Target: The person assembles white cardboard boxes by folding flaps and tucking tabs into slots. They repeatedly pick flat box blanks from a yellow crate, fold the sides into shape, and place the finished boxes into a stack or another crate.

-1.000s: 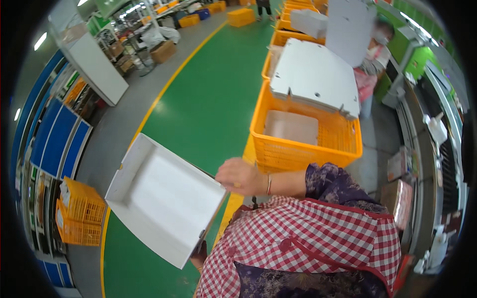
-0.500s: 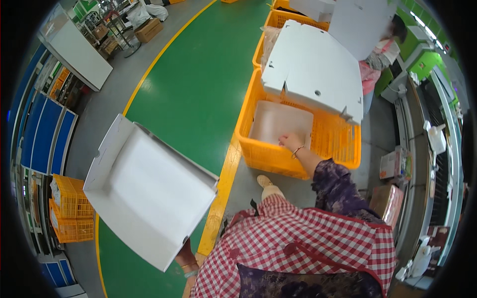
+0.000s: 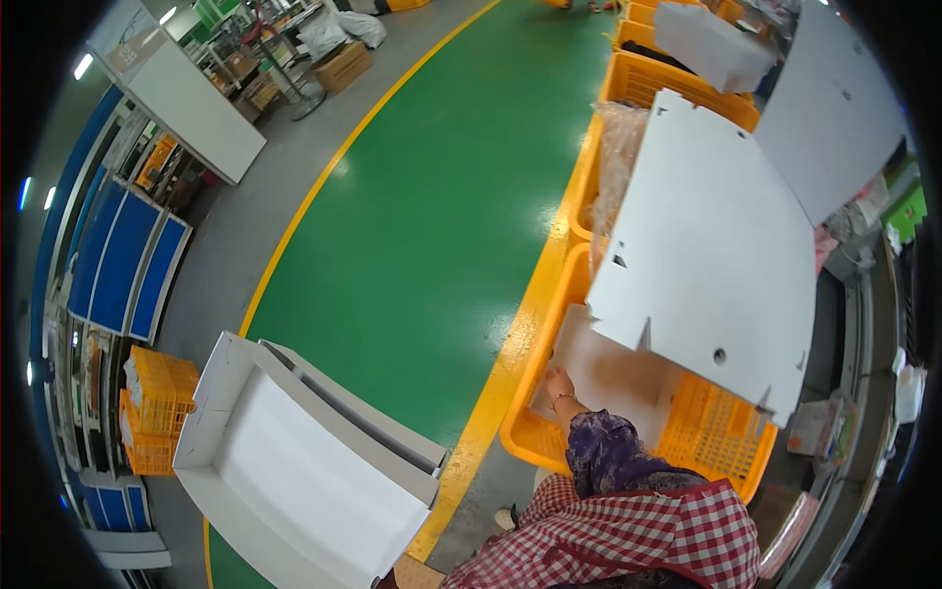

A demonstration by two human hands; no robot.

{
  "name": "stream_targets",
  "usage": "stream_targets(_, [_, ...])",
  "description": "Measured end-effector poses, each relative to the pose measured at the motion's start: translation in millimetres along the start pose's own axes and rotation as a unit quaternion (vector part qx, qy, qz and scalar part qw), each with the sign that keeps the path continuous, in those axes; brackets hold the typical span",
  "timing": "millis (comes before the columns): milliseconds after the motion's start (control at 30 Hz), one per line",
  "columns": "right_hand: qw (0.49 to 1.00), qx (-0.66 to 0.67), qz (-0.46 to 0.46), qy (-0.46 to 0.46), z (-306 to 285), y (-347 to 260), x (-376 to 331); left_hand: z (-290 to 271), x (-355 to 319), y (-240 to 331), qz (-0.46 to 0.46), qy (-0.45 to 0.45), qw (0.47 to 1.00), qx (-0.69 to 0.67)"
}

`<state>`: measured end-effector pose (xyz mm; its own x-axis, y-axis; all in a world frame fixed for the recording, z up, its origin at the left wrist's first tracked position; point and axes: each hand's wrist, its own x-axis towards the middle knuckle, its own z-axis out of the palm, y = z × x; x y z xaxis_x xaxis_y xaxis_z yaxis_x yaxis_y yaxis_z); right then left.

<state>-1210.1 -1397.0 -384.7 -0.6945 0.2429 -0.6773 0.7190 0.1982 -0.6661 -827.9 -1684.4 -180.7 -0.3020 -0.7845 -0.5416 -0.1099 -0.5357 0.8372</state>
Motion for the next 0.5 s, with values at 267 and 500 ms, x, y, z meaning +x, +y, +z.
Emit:
stream_targets(267, [0.969,-0.247,-0.001,-0.01,36,43,85,51,10,19,-0.017,0.007,1.0,0.015])
stream_targets(500, [0.901,-0.428,-0.069,-0.013,36,39,92,57,12,29,-0.03,0.009,1.0,0.004])
